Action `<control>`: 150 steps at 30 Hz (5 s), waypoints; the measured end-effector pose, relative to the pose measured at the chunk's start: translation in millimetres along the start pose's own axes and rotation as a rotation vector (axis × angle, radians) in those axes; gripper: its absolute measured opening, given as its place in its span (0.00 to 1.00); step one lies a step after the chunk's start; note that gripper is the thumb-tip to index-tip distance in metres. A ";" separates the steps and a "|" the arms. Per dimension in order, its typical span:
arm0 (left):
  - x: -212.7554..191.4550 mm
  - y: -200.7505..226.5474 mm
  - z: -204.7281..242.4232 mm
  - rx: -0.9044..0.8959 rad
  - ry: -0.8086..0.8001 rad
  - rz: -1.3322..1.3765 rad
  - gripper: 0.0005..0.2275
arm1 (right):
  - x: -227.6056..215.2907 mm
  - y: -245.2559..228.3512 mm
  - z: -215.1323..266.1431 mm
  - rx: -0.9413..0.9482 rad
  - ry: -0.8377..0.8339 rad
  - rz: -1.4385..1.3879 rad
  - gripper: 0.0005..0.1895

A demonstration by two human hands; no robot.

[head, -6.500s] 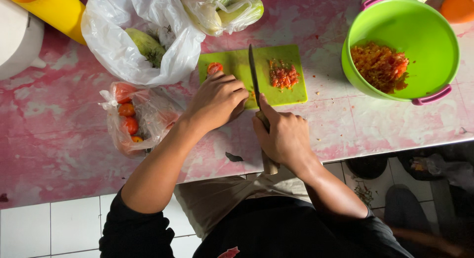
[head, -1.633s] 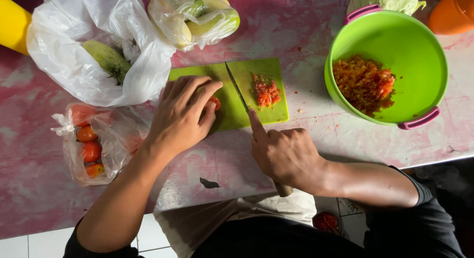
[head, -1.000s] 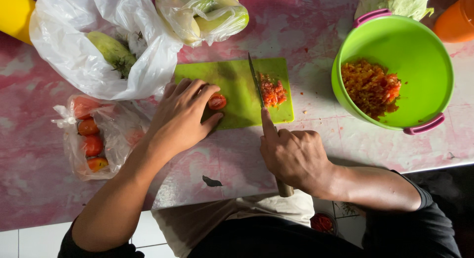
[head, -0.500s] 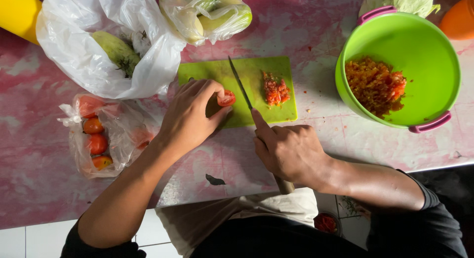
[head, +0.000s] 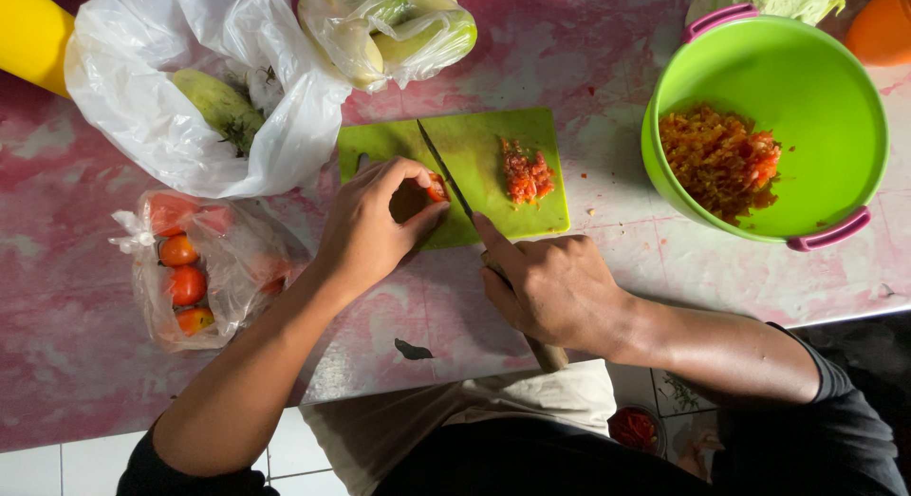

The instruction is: The person dices tomatoes and small peppers with a knife on a cutting board and transfers the pieces into a green bowl.

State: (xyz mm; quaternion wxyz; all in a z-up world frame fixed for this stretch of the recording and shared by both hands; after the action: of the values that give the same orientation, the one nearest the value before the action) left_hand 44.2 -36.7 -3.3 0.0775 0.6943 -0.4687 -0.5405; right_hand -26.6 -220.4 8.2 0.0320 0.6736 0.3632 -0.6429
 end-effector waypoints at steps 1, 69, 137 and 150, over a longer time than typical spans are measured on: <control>0.6 -0.3 0.2 0.001 0.000 0.000 0.14 | -0.4 0.5 -0.1 0.000 0.001 0.000 0.30; 2.3 -5.5 -0.1 0.191 -0.050 -0.078 0.13 | -4.4 -16.5 3.2 -0.076 0.146 -0.080 0.30; -2.6 -2.7 -0.3 0.110 -0.103 -0.162 0.12 | -0.2 -12.7 0.6 -0.070 0.079 -0.013 0.29; -5.2 -3.0 -2.3 0.133 -0.161 -0.050 0.11 | 5.8 -10.8 2.7 -0.001 -0.019 -0.049 0.30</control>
State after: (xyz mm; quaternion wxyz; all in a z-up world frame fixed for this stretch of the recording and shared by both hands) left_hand 47.8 -32.2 -0.7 -0.0202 0.6637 -0.4909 -0.5641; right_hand -35.2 -211.3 7.1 0.0202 0.6581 0.3798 -0.6498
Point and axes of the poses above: each hand's wrist, its own z-axis away from the middle knuckle, its own x-axis out of the palm, y = z × x, the point moved 5 cm from there along -z, towards the middle knuckle, and after that the axes turned 6 degrees about -z, right-handed, at the moved point
